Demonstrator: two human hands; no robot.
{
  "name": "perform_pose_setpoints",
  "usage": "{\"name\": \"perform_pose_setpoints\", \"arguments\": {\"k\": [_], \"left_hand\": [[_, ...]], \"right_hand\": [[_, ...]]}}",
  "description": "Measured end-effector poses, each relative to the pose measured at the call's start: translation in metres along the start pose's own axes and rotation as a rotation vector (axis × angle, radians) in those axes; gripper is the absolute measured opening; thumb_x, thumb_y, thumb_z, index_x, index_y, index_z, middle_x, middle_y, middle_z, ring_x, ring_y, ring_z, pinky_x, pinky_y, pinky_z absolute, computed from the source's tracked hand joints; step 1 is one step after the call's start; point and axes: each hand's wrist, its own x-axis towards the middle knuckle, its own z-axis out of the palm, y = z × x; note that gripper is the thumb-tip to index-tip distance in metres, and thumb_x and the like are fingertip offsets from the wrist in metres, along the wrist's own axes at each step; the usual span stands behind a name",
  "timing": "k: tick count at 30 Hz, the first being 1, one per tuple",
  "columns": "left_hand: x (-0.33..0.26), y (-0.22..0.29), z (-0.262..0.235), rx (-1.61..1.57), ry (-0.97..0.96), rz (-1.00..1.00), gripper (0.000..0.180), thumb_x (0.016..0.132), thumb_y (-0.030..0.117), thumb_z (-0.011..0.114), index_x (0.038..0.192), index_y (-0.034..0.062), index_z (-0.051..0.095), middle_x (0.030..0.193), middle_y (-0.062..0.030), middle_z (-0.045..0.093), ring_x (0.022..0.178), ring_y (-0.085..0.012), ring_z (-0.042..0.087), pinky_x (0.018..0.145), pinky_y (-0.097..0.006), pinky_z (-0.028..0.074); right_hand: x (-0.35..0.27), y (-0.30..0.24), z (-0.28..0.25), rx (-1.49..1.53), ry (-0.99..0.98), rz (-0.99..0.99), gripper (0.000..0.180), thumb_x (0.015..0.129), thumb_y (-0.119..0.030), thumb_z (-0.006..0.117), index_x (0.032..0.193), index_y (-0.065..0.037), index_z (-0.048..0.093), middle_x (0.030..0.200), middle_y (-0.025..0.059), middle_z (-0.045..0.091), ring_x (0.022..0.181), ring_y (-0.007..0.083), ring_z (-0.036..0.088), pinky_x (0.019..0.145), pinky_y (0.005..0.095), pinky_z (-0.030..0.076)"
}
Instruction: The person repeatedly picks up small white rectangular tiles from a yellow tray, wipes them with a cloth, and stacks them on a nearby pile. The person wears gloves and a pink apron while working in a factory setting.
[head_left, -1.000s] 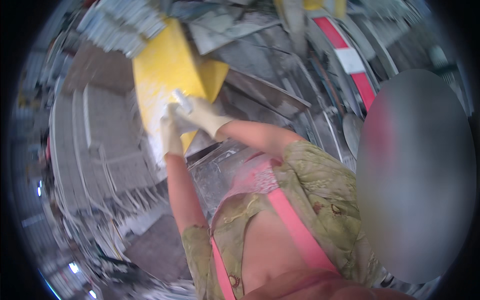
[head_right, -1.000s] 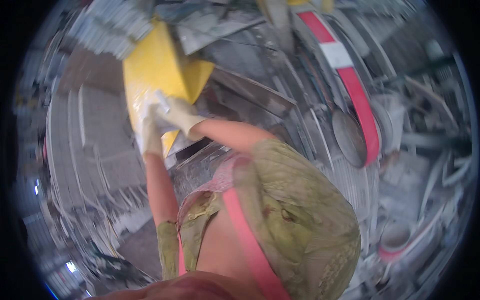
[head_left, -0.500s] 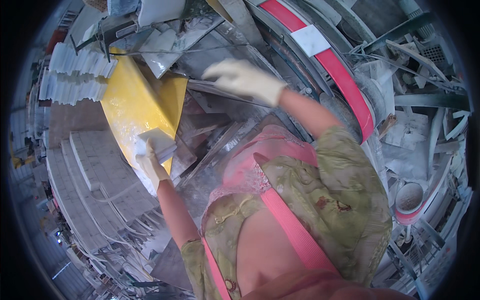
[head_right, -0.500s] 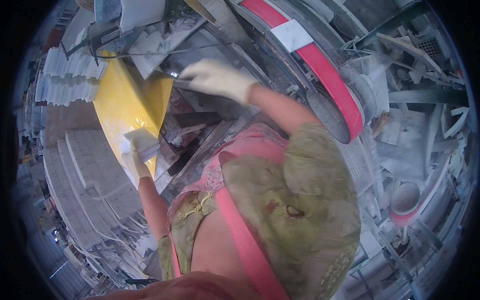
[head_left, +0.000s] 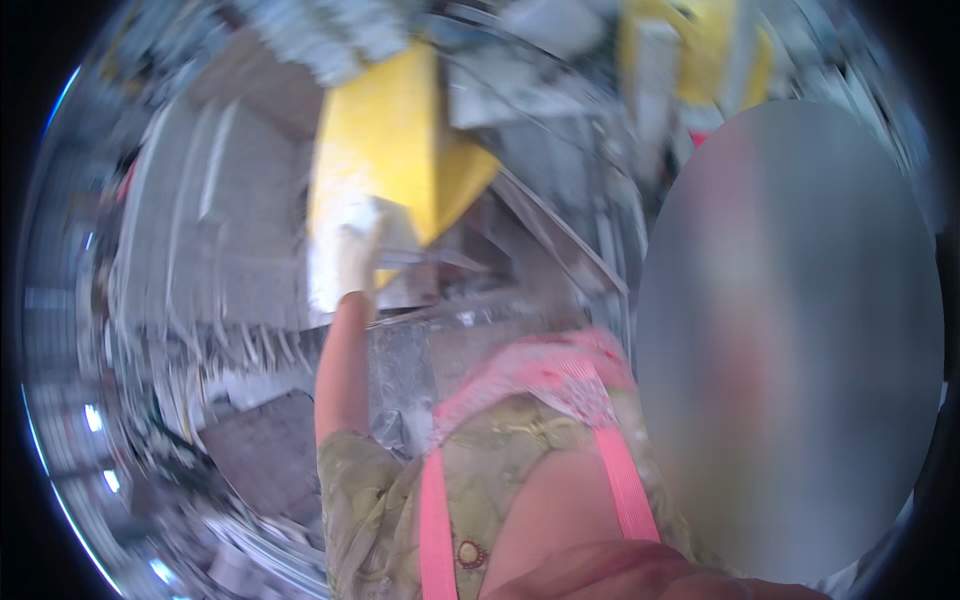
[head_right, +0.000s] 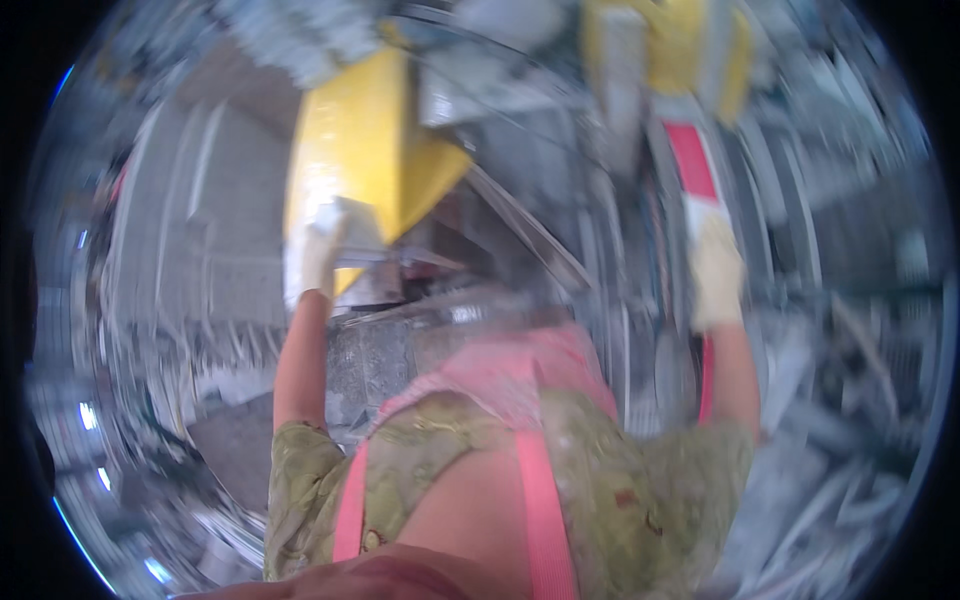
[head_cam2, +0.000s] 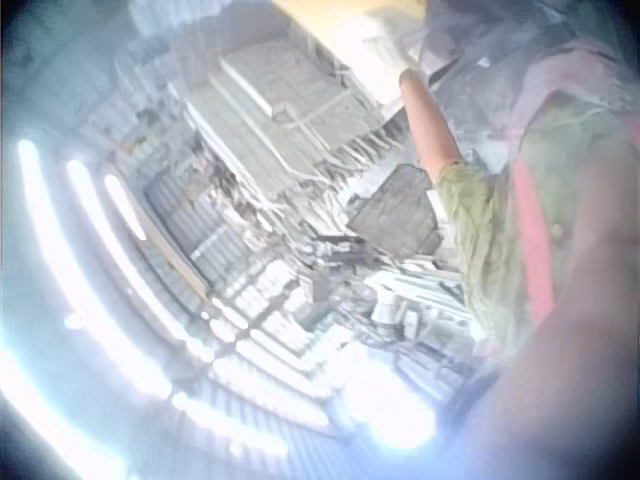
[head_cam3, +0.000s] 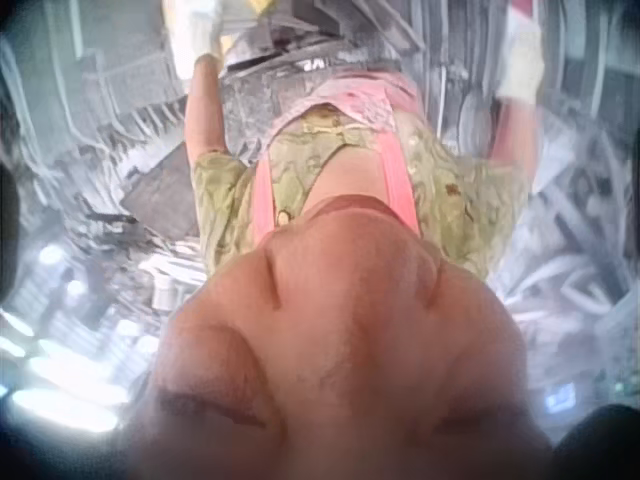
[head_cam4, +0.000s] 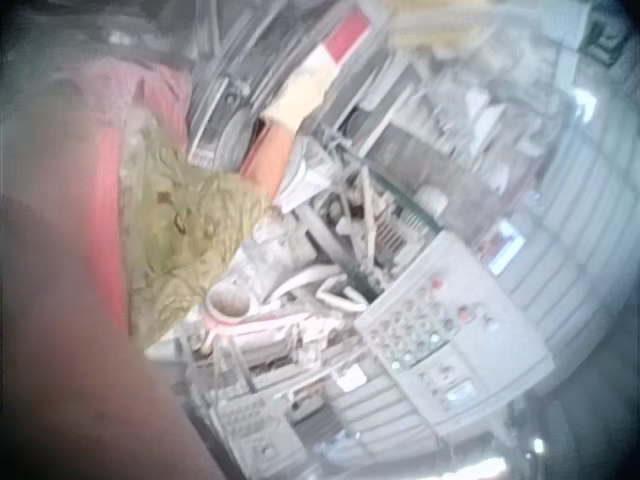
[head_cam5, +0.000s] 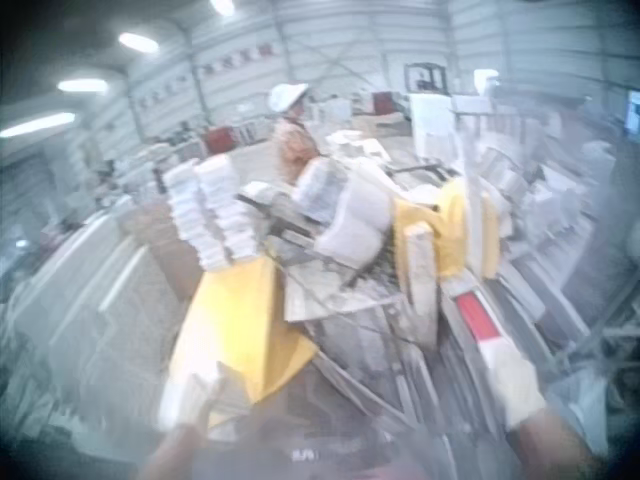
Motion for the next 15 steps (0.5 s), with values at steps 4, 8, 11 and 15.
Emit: {"name": "perform_pose_setpoints", "arguments": {"k": [4,8,11,15], "left_hand": [[0.008,-0.012,-0.004,0.209,-0.144,-0.001,0.092,0.086,0.075,0.057,0.114,-0.0116,0.063,0.103,-0.0286,0.07,0.092,-0.034,0.071,0.078,-0.041,0.055],[0.018,-0.017,-0.011,0.217,-0.192,0.045,0.091,0.085,0.082,0.052,0.105,-0.0062,0.067,0.093,-0.0222,0.072,0.073,-0.0295,0.07,0.065,-0.039,0.055],[0.023,-0.014,-0.016,0.148,-0.303,0.05,0.089,0.084,0.08,0.053,0.108,-0.0034,0.071,0.098,-0.0205,0.073,0.082,-0.0316,0.07,0.073,-0.04,0.053],[0.016,-0.011,-0.022,0.07,-0.359,-0.07,0.081,0.085,0.073,0.057,0.108,-0.0034,0.072,0.094,-0.0188,0.074,0.086,-0.0308,0.071,0.079,-0.038,0.053]], "right_hand": [[0.037,-0.038,-0.037,0.334,-0.139,0.236,0.037,0.099,-0.029,0.054,0.123,-0.005,0.067,0.098,0.0184,0.073,0.093,0.0319,0.072,0.082,0.0446,0.055],[0.06,-0.187,-0.018,1.194,-0.049,0.026,0.037,0.097,-0.029,0.063,0.113,0.004,0.069,0.085,0.0086,0.071,0.08,0.0124,0.064,0.071,0.0327,0.051],[0.042,-0.316,0.002,1.497,-0.186,-0.128,0.038,0.1,-0.029,0.06,0.123,0.001,0.064,0.107,0.0067,0.065,0.099,0.0117,0.059,0.086,0.0299,0.047],[0.039,-0.452,0.015,1.649,-0.327,-0.066,0.031,0.101,-0.026,0.059,0.114,0.002,0.065,0.093,0.0006,0.063,0.082,0.0084,0.055,0.07,0.0299,0.046]]}}
